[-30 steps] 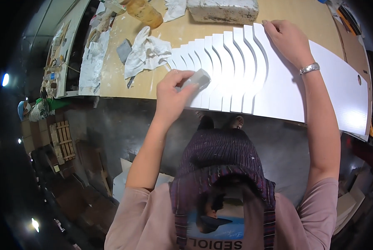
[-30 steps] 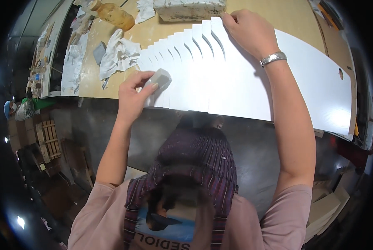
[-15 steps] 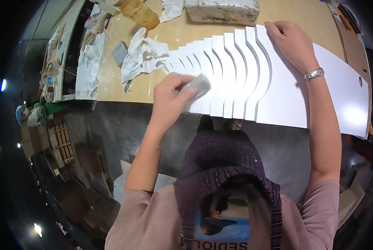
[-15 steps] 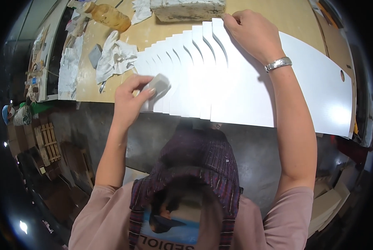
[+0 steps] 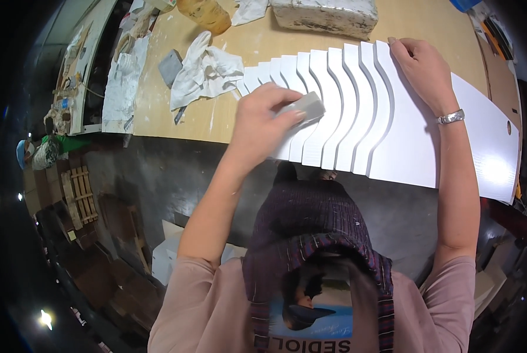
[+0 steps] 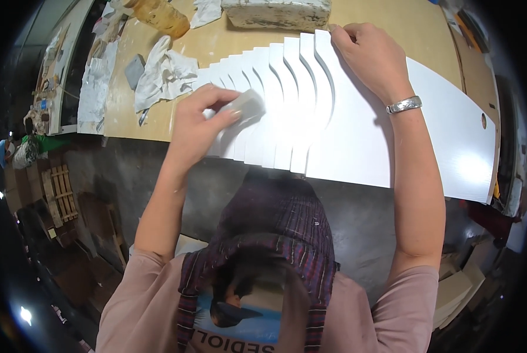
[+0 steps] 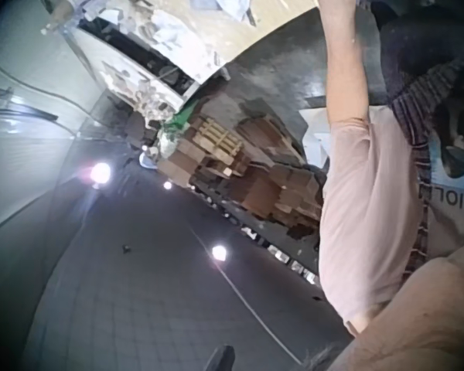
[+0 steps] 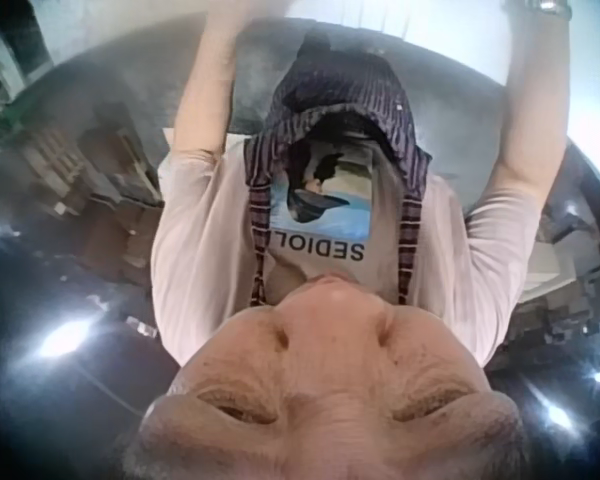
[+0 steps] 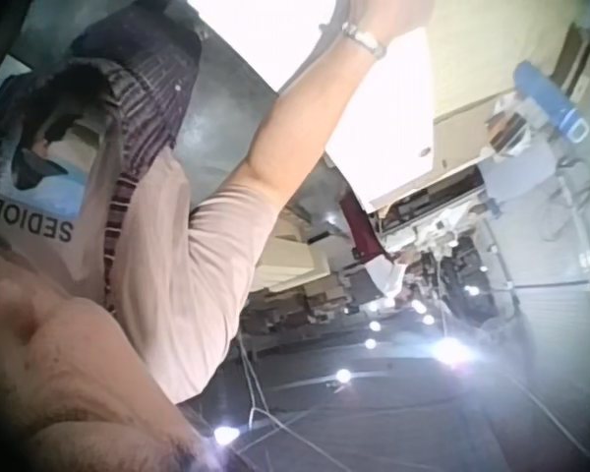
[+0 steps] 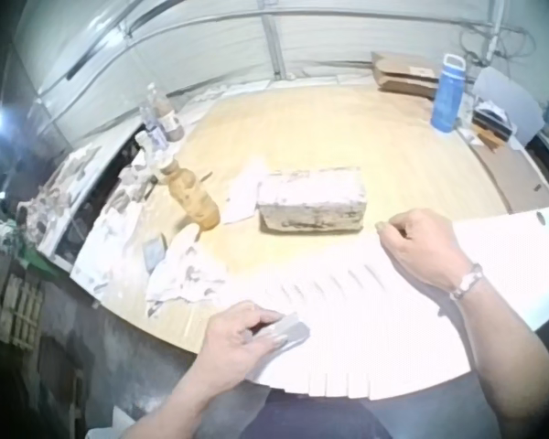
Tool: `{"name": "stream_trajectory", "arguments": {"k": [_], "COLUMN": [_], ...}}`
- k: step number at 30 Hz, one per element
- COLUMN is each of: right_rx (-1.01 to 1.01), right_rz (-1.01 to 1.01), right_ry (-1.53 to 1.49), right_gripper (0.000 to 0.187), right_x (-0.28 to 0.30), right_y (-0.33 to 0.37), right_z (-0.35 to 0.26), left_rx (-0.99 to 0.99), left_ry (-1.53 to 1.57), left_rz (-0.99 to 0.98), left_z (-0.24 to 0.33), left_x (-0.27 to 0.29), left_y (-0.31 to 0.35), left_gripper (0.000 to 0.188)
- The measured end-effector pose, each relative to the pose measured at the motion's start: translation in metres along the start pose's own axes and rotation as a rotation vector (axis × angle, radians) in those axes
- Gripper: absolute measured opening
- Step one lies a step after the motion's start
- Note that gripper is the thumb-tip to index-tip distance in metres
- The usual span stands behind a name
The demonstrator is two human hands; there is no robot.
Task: The person sands the surface of a white wavy furniture panel using a sanding block. They then apply liquid from a bottle to a cloth and wipe the panel repeatedly.
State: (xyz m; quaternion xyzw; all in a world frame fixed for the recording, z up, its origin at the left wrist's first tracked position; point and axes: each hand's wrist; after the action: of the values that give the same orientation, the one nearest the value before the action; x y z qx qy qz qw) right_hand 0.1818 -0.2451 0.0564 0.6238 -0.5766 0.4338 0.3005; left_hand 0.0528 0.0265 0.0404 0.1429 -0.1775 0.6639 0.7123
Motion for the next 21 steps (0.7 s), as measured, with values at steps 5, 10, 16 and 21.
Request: {"name": "stream_trajectory", "arguments": {"k": [5,10,16,21], "right_rx": [-0.034,-0.063,-0.047,-0.087], "right_rz": [-0.033,-0.098,-0.098,-0.085], "right_ry": [0.044,0.05,0.011,0.016], "right_gripper": [0.049,0.05,0.05,0.049], "right_x": [0.002,0.008,0.008,0.008], "right_y": [0.001,0.0,-0.002,0.0], "right_z": [0.005,-0.004,0.0,-0.002], "left_rx": [0.016,-0.004,-0.055,0.019], "left_ry": [-0.109,-0.009,-0.082,0.012], "left_rz": [-0.144,-0.023,0.02,-0.033], "left_z": [0.003,-0.003,-0.001,-0.006], "left_x": [0.014,0.013,-0.006,0.014], "left_y": [0.022,0.012,-0.008,0.008], "left_gripper": [0.021,0.025,0.024,0.023]}}
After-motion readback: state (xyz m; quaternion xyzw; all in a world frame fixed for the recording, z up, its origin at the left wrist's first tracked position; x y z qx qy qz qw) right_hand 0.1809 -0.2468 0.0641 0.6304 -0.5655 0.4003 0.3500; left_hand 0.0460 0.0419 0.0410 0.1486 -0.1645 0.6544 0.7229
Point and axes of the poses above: each hand's wrist, its own y-axis away from the middle knuckle, its own x-axis out of the back of the hand, z = x × y
